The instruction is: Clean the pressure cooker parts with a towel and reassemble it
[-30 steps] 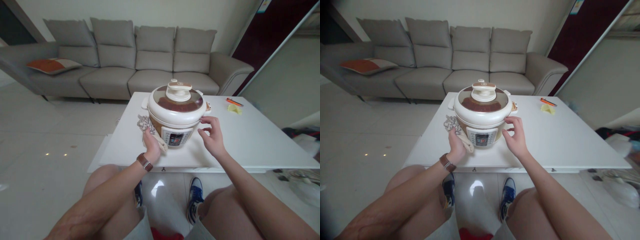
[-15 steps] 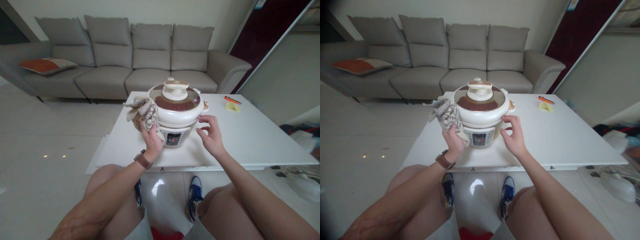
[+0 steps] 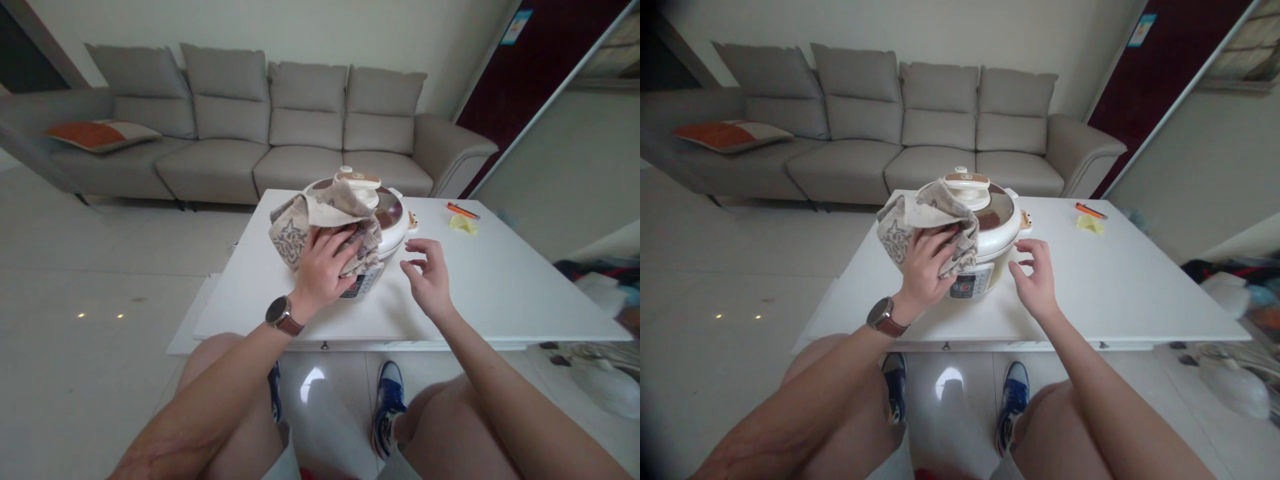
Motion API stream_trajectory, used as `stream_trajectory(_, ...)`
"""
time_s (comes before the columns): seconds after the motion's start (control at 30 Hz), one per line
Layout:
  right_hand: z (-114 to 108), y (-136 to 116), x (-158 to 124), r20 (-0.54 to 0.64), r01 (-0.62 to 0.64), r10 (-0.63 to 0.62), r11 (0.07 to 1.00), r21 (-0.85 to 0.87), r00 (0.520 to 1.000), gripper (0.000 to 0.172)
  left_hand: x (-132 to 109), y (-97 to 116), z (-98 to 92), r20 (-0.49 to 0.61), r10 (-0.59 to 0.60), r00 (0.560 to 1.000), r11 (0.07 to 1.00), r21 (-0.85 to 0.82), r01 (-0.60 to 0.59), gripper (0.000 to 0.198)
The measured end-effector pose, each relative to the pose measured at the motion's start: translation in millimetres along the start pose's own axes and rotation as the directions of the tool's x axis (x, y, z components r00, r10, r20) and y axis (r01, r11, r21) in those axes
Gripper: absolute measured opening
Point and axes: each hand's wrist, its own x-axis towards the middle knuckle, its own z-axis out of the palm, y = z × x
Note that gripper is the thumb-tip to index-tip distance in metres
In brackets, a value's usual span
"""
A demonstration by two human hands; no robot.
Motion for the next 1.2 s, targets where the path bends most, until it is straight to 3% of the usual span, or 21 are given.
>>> stream_trajectory(0.07,0,0,1,-0.007,-0.015,0.015,1.0,-0.001,1.0,0.032,4,-3,-3.1,-0.033,-0.029,0.999,0.999,0.036,0.03,0.045)
stream_trajectory(0.13,0,-1,2,-0.005,-0.025,0.024,1.0,-0.005,1.0,0.032,10,-12,-3.6,-0.139,-0.135,0.981,0.99,0.026,0.14,0.04)
stream_trajectory(0.23,1,-1,1,0.008,-0.027,0.027,1.0,-0.012,1.0,0.031,24,-28,-4.5,-0.295,-0.333,0.896,0.942,-0.054,0.332,0.033)
stream_trajectory(0.3,0,-1,0,0.018,-0.026,0.026,1.0,-0.009,0.999,0.031,36,-32,-8.0,-0.298,-0.404,0.865,0.913,-0.076,0.401,0.03)
stream_trajectory(0.33,0,-1,-1,0.021,-0.027,0.027,1.0,-0.007,0.999,0.031,42,-31,-10.7,-0.263,-0.406,0.875,0.912,-0.059,0.406,0.029)
stream_trajectory(0.43,-4,2,-3,0.021,-0.034,0.034,0.999,-0.009,0.999,0.03,60,-13,-19.7,-0.078,-0.302,0.95,0.95,0.057,0.307,0.026)
stream_trajectory(0.5,-7,4,-4,0.016,-0.042,0.042,0.999,-0.015,0.999,0.029,71,5,-23.4,0.047,-0.205,0.978,0.973,0.113,0.199,0.025)
stream_trajectory(0.63,-11,9,-4,0.014,-0.062,0.062,0.998,-0.017,0.998,0.028,88,37,-21.8,0.244,-0.061,0.968,0.986,0.166,0.021,0.024)
stream_trajectory(0.73,-12,11,-3,0.008,-0.084,0.084,0.996,-0.021,0.996,0.026,92,41,-19.3,0.237,-0.085,0.968,0.981,0.192,0.039,0.024)
stream_trajectory(0.83,-12,14,-3,0.0,-0.099,0.099,0.995,-0.024,0.995,0.026,90,28,-22.9,0.155,-0.169,0.973,0.972,0.188,0.138,0.026)
stream_trajectory(1.0,-14,20,-5,0.034,-0.08,0.08,0.997,-0.021,0.996,0.024,83,9,-31.9,0.054,-0.326,0.944,0.932,0.185,0.312,0.033)
stream_trajectory(1.07,-14,21,-6,0.052,-0.078,0.079,0.997,-0.02,0.995,0.023,79,11,-29.6,0.063,-0.284,0.957,0.946,0.181,0.269,0.033)
stream_trajectory(1.2,-13,24,-7,0.063,-0.096,0.097,0.995,-0.023,0.993,0.022,65,20,-19.0,0.184,-0.043,0.982,0.989,0.149,0.016,0.035)
